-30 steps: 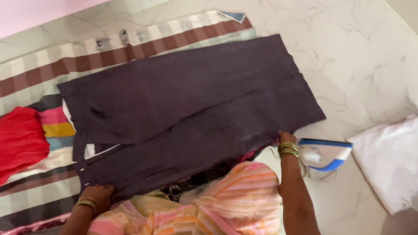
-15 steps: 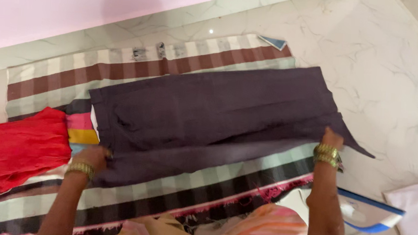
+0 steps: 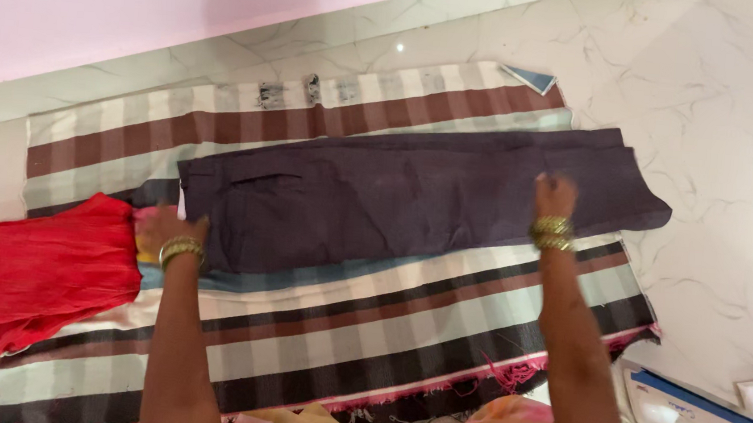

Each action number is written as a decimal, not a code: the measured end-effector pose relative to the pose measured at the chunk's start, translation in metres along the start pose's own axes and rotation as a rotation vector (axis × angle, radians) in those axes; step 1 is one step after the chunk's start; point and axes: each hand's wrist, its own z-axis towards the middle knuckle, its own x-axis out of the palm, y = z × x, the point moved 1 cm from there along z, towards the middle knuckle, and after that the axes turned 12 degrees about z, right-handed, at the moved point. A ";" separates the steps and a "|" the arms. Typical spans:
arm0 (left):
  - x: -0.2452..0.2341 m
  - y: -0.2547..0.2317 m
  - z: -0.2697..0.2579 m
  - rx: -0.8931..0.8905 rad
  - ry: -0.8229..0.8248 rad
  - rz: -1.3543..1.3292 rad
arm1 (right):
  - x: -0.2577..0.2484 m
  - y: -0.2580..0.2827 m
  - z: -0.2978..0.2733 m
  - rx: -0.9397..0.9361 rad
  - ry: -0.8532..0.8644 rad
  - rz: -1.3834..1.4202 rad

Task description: The person irons a pair of dark trousers laid flat on a striped mat on the floor. They smooth the fabric with one hand and move the iron back and forth with the other, then fold the trousers at the end.

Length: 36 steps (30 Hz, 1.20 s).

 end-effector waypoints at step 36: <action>0.028 0.269 -0.147 0.340 -0.236 0.012 | -0.082 -0.013 -0.121 0.182 0.162 -0.485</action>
